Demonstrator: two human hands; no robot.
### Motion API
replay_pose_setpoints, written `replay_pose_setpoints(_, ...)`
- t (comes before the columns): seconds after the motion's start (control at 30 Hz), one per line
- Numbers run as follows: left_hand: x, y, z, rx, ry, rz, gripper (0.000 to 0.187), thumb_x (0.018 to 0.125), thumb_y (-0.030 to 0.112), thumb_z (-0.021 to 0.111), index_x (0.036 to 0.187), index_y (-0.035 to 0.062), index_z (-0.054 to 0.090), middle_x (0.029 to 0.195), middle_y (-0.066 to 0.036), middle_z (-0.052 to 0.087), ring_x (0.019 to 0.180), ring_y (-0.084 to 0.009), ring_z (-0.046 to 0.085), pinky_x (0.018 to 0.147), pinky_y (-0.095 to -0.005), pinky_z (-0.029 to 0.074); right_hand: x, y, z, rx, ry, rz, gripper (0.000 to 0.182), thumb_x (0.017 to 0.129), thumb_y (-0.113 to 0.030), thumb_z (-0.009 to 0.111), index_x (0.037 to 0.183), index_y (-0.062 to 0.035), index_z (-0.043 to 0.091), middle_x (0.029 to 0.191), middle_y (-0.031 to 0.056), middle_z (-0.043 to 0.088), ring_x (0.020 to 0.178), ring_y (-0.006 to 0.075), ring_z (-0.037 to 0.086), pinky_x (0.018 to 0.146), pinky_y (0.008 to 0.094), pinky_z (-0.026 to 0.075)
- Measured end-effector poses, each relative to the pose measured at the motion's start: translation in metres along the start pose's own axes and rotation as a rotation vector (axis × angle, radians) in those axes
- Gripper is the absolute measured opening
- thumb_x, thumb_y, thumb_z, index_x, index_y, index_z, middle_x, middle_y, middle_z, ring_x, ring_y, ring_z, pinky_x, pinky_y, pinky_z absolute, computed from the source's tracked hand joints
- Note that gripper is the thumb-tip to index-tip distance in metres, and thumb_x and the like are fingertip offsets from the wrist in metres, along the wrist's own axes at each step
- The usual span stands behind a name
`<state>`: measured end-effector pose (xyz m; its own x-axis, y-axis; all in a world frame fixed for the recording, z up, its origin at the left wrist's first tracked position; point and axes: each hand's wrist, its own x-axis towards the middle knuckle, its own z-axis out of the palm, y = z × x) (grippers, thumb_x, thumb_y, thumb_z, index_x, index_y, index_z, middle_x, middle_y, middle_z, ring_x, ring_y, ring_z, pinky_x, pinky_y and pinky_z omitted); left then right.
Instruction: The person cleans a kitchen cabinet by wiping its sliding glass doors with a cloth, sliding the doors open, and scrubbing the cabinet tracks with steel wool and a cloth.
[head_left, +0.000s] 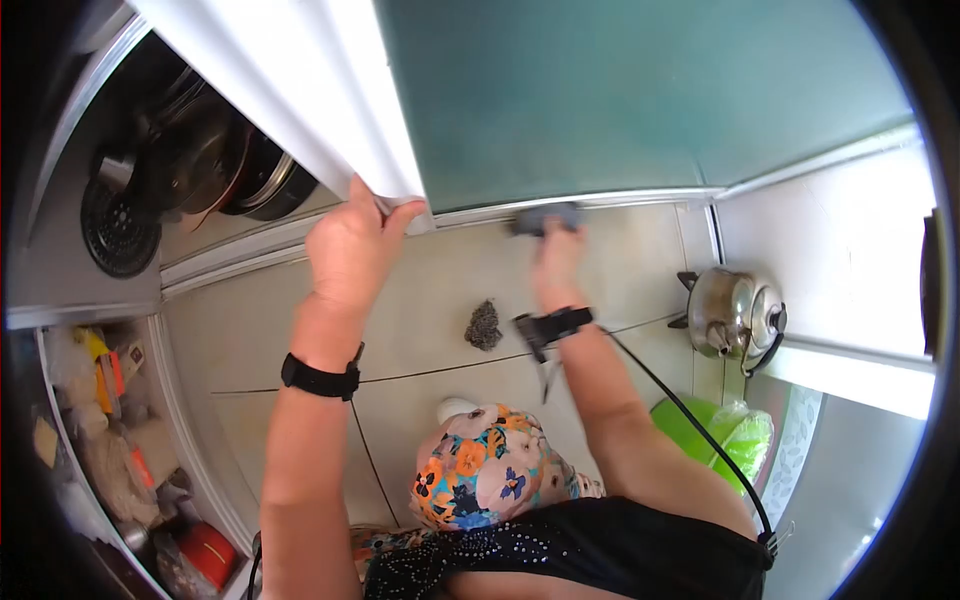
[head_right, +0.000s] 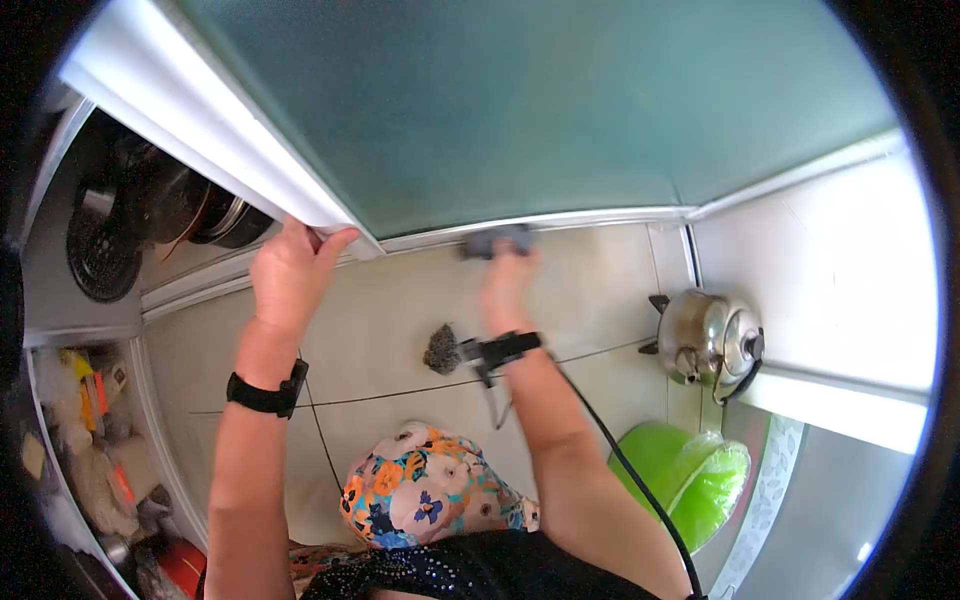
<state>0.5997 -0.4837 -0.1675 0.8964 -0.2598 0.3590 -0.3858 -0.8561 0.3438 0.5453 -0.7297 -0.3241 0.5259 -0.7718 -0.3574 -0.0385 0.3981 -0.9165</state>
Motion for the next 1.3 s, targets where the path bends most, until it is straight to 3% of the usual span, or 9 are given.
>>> replay_pose_setpoints(0.13,-0.002,0.010,0.002,0.016,-0.006,-0.021,0.050,0.081,0.050,0.072,0.090,0.0040,0.055,0.056,-0.007,0.062,0.050,-0.0262,0.063,0.046,-0.0357,0.049,0.074,-0.044,-0.060,0.137,-0.118,-0.255,0.014,0.093,-0.001,0.051,0.107,-0.0046,0.052,0.087,0.0057,0.060,0.074,0.0183,0.058,0.062,0.0362,0.051)
replay_pose_setpoints(0.23,-0.001,0.018,0.011,-0.036,-0.034,-0.077,0.050,0.082,0.050,0.071,0.093,0.0039,0.054,0.058,-0.007,0.063,0.052,-0.0262,0.064,0.047,-0.0358,0.049,0.085,-0.003,-0.042,0.139,0.140,-0.363,0.011,0.094,-0.001,0.049,0.104,-0.0051,0.052,0.085,0.0046,0.058,0.072,0.0176,0.056,0.061,0.0354,0.049)
replay_pose_setpoints(0.37,0.001,0.022,0.004,0.024,-0.095,-0.084,0.047,0.085,0.048,0.069,0.096,0.0043,0.053,0.060,-0.007,0.065,0.056,-0.0269,0.066,0.050,-0.0378,0.051,-0.037,0.101,0.055,-0.052,-0.047,-0.404,0.041,0.088,-0.005,0.062,0.124,-0.0033,0.042,0.115,0.0085,0.053,0.103,0.0208,0.052,0.086,0.0384,0.049)
replay_pose_setpoints(0.4,0.002,0.021,0.003,0.033,-0.092,-0.089,0.047,0.085,0.048,0.069,0.096,0.0043,0.053,0.060,-0.007,0.065,0.056,-0.0269,0.066,0.050,-0.0378,0.051,-0.096,0.083,0.086,0.120,-0.161,0.030,0.039,0.091,-0.004,0.059,0.125,-0.0078,0.041,0.117,0.0098,0.055,0.106,0.0232,0.055,0.085,0.0406,0.053)
replay_pose_setpoints(0.67,-0.068,-0.026,0.013,-0.011,-0.258,-0.065,0.021,0.087,0.028,0.064,0.090,0.0085,0.059,0.071,-0.012,0.067,0.066,-0.0342,0.067,0.056,-0.0462,0.052,-0.066,0.032,-0.014,-0.315,-0.578,0.317,0.030,0.091,-0.006,0.062,0.119,-0.0098,0.050,0.111,0.0067,0.062,0.093,0.0207,0.066,0.068,0.0330,0.058)
replay_pose_setpoints(0.8,-0.139,-0.063,0.015,0.084,-0.449,-0.146,0.020,0.085,0.028,0.064,0.077,0.0101,0.063,0.075,-0.010,0.067,0.071,-0.0311,0.066,0.059,-0.0438,0.052,-0.106,-0.055,0.026,-0.203,-0.674,-0.479,0.034,0.087,-0.003,0.067,0.118,-0.0054,0.055,0.110,0.0071,0.059,0.093,0.0178,0.061,0.083,0.0286,0.051)
replay_pose_setpoints(0.87,-0.160,-0.086,-0.003,0.115,-0.475,-0.170,0.021,0.083,0.030,0.067,0.075,0.0107,0.063,0.074,-0.009,0.066,0.069,-0.0297,0.065,0.059,-0.0432,0.051,-0.112,-0.129,0.074,-0.277,-0.464,-1.311,0.029,0.080,0.002,0.070,0.108,0.0011,0.063,0.116,0.0162,0.055,0.103,0.0255,0.057,0.088,0.0356,0.048)
replay_pose_setpoints(0.93,-0.162,-0.108,-0.019,0.134,-0.453,-0.144,0.021,0.083,0.030,0.068,0.075,0.0109,0.063,0.073,-0.008,0.066,0.069,-0.0293,0.065,0.059,-0.0430,0.051,-0.131,-0.201,0.113,-0.206,-0.232,-1.659,0.028,0.080,0.003,0.070,0.107,-0.0022,0.069,0.117,0.0174,0.055,0.100,0.0282,0.058,0.085,0.0357,0.049)
replay_pose_setpoints(1.3,-0.153,-0.157,-0.081,0.206,-0.263,-0.028,0.019,0.077,0.023,0.074,0.075,0.0085,0.062,0.073,-0.008,0.064,0.065,-0.0280,0.065,0.057,-0.0386,0.051,-0.093,-0.107,0.108,-0.669,-0.648,-1.979,0.023,0.069,-0.004,0.074,0.086,-0.0196,0.074,0.091,-0.0019,0.057,0.085,0.0206,0.053,0.071,0.0318,0.048)
